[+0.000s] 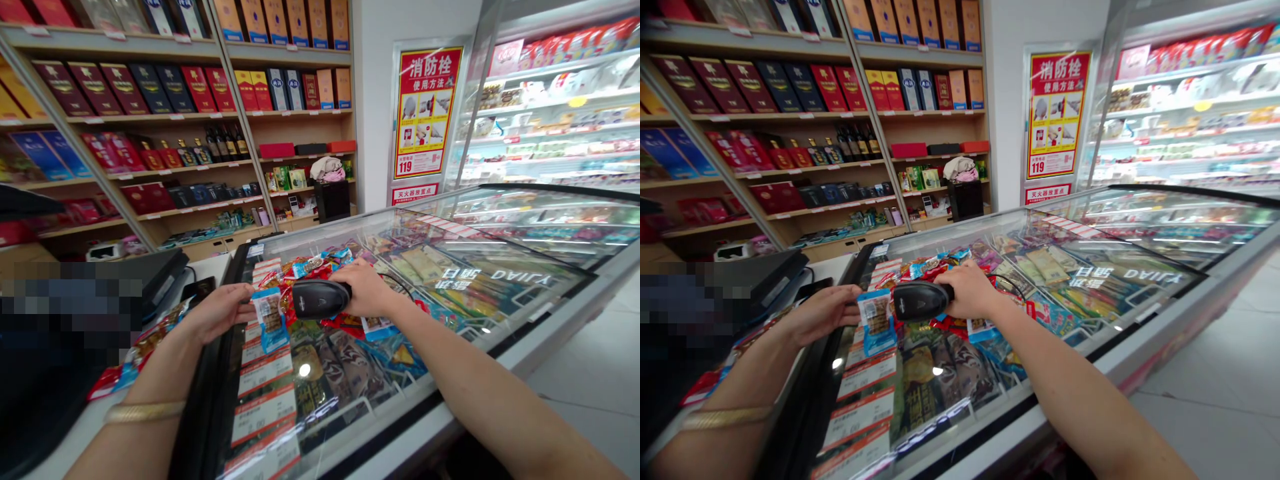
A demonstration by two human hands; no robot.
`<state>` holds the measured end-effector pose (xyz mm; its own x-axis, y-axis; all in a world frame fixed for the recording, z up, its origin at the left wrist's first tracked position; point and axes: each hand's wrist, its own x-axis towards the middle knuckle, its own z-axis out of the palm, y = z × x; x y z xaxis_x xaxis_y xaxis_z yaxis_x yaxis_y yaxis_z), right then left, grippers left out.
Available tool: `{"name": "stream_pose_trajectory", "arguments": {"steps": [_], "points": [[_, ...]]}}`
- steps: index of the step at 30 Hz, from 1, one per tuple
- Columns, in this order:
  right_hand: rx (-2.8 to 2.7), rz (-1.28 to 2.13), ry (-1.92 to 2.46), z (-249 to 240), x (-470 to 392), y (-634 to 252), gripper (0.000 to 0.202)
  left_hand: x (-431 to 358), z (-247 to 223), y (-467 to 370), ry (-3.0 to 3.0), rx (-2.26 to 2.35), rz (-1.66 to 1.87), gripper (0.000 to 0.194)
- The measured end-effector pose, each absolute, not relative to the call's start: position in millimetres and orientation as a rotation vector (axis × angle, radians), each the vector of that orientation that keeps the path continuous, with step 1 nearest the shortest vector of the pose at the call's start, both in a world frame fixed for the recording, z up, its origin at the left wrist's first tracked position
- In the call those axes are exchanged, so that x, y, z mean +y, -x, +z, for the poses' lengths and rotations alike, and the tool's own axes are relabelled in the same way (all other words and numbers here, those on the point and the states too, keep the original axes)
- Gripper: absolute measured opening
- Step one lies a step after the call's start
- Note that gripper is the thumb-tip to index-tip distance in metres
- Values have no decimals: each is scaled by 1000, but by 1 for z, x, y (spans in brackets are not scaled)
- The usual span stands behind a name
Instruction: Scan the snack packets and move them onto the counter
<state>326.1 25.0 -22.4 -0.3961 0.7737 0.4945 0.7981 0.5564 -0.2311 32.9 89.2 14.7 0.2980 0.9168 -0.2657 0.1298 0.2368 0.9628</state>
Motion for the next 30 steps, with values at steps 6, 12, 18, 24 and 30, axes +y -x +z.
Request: {"name": "stream_pose_trajectory", "arguments": {"steps": [6,12,18,24,30], "points": [[-2260,-77,1289,-20,23,-325,26,87,13,-37,-1220,1166,721,17],[-2258,-82,1325,-19,22,-325,23,90,11,-34,-1249,1195,718,22],[-2228,-86,1306,-22,22,-326,27,93,9,-30,-1284,1194,760,26],[-2192,-132,1277,-27,24,-329,25,99,10,-21,-1279,1316,972,27],[-2173,-156,1291,-30,27,-331,22,112,10,-2,-1415,1571,1215,25]]}}
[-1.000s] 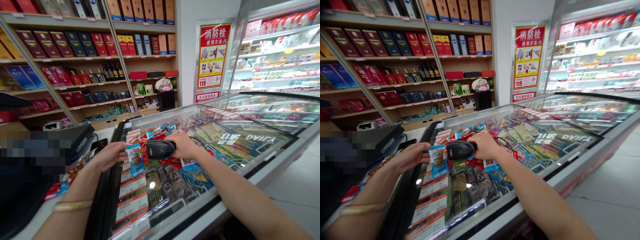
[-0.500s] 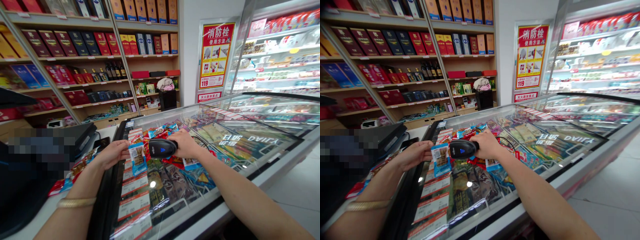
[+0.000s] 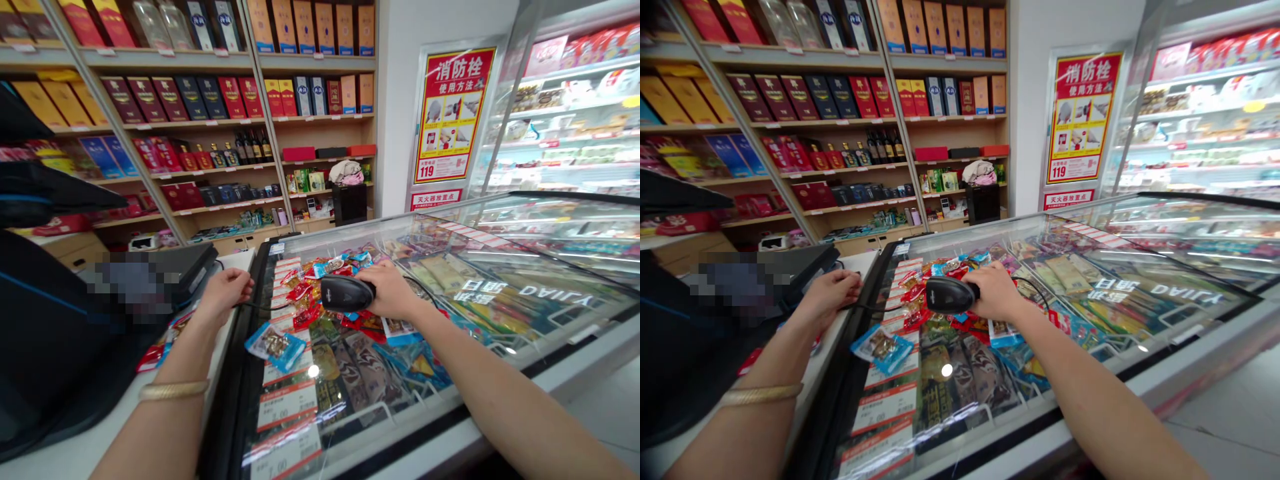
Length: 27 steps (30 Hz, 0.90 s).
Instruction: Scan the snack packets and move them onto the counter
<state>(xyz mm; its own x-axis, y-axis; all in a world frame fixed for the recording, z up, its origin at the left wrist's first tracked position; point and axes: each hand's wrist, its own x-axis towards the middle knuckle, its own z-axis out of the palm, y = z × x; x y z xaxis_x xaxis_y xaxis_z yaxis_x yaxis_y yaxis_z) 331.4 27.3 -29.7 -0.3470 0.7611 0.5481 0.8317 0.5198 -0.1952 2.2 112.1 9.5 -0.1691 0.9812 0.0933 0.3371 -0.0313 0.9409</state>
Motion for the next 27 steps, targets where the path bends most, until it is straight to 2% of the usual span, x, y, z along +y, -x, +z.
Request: {"name": "stream_pose_trajectory", "arguments": {"steps": [3,8,11,14,17,23,27], "points": [[-2165,-176,1299,-31,28,-332,20,109,9,-2,-1661,1567,988,35],[-2145,-182,1297,-33,30,-334,19,94,7,-11,-2114,1334,187,59],[-2144,-181,1318,-34,31,-335,21,90,1,-18,-2305,1492,-29,70],[-2147,-177,1333,-34,31,-335,25,93,-8,-22,-2383,1588,-92,63],[-2153,-184,1344,-34,31,-335,24,97,-15,-21,-2320,1488,-51,53],[-2145,-212,1330,-37,32,-336,24,93,-15,-25,-2223,1403,35,66],[-2142,-210,1307,-40,33,-338,25,88,-9,-31,-2288,1392,-75,40]]}}
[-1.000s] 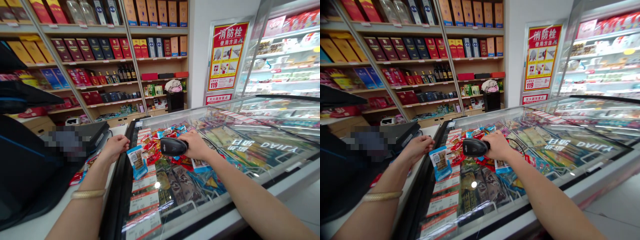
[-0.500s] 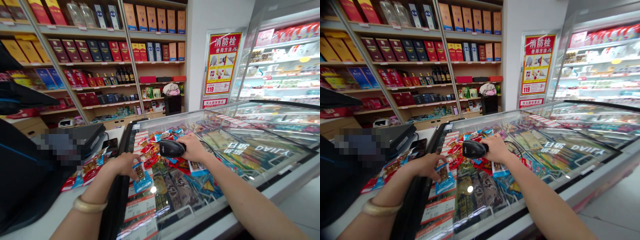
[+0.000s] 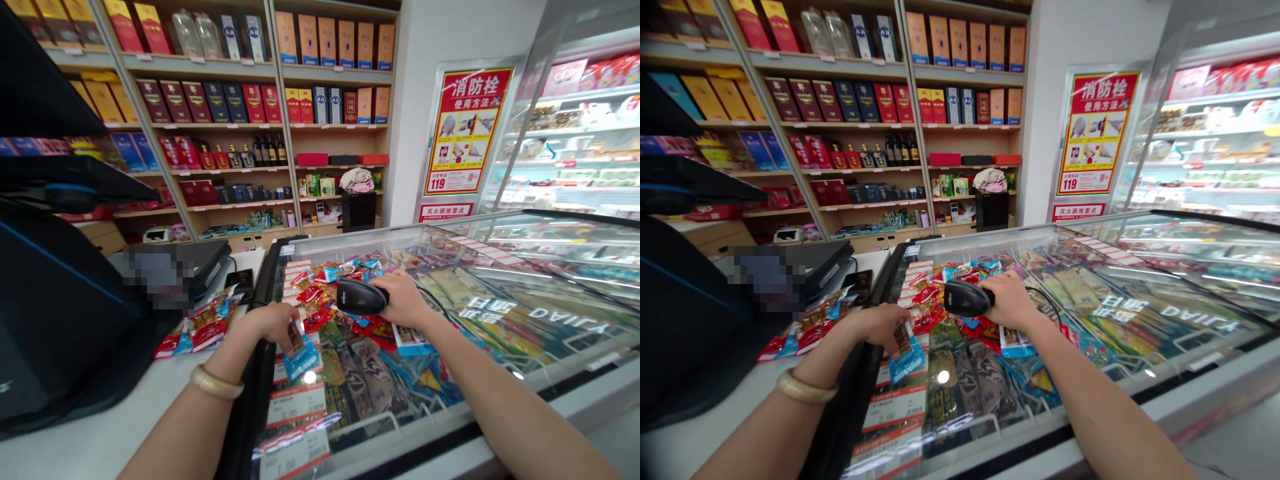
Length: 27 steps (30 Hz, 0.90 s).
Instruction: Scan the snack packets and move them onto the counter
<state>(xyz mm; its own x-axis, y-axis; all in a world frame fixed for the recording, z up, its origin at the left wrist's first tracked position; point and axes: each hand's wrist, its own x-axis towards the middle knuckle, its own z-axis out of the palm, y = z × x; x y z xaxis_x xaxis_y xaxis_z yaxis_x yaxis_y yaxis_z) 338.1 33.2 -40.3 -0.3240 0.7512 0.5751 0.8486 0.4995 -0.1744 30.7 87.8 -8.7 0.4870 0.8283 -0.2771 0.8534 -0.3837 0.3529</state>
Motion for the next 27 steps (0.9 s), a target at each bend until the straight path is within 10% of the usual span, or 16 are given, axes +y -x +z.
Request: {"name": "stream_pose_trajectory", "arguments": {"steps": [5,13,27], "points": [[-2144,-194,1324,-41,34,-340,25,90,5,-12,-2048,1176,78,39],[-2127,-186,1330,-43,35,-339,22,102,28,45,-1218,1598,1571,43],[-2014,-238,1330,-50,43,-342,23,81,12,70,-1521,2603,1604,41]]}}
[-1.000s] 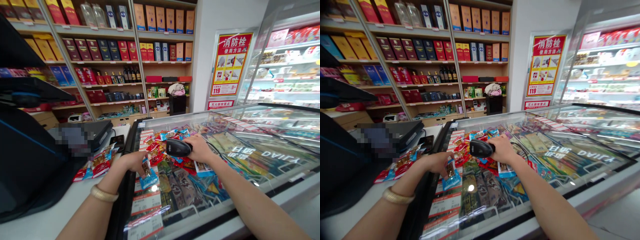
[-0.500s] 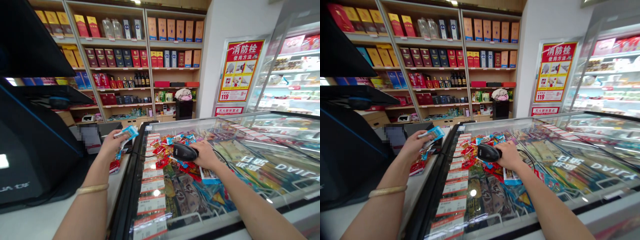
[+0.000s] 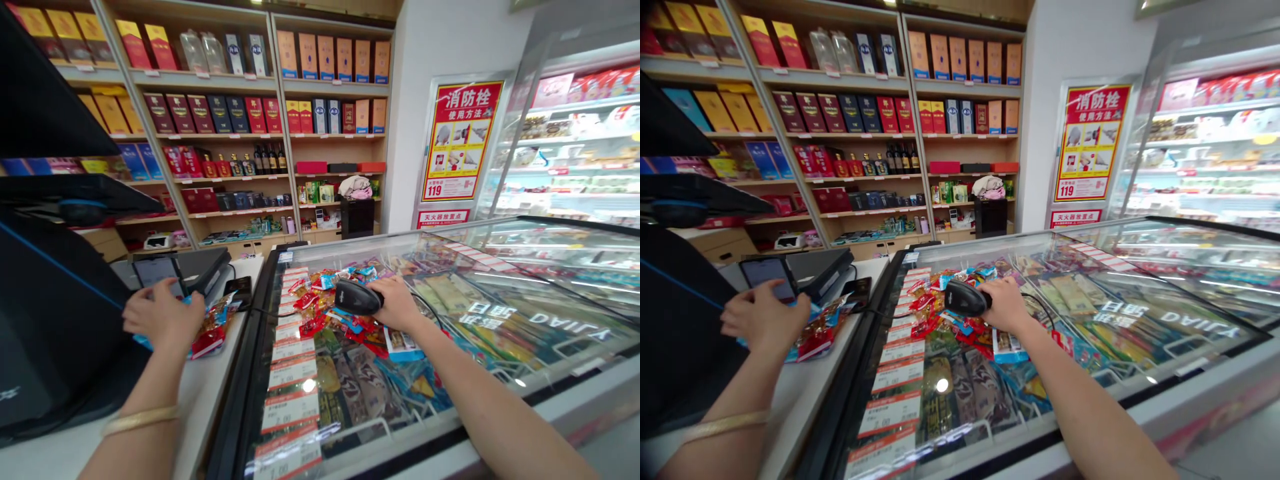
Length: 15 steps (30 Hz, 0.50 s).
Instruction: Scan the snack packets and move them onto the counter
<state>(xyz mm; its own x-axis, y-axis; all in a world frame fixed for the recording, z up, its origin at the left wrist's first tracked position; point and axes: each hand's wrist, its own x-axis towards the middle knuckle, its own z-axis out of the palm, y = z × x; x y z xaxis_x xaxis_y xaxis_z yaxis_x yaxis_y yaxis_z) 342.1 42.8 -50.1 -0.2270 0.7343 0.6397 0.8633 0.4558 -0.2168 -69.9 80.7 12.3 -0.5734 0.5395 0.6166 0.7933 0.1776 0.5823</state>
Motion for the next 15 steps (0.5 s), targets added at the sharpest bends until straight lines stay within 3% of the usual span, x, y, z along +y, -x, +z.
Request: {"name": "stream_pose_trajectory", "arguments": {"steps": [4,8,11,15], "points": [[-1974,-251,1374,-46,42,-343,25,85,8,15,1986,-1737,-1332,38],[-1980,-247,1392,-43,42,-342,24,81,-16,-31,2768,-1303,-895,45],[-1991,-247,1388,-42,41,-340,24,73,-35,-49,2878,-1271,-600,43],[-2000,-245,1364,-41,39,-338,26,68,-44,-53,2887,-1383,-455,18]]}}
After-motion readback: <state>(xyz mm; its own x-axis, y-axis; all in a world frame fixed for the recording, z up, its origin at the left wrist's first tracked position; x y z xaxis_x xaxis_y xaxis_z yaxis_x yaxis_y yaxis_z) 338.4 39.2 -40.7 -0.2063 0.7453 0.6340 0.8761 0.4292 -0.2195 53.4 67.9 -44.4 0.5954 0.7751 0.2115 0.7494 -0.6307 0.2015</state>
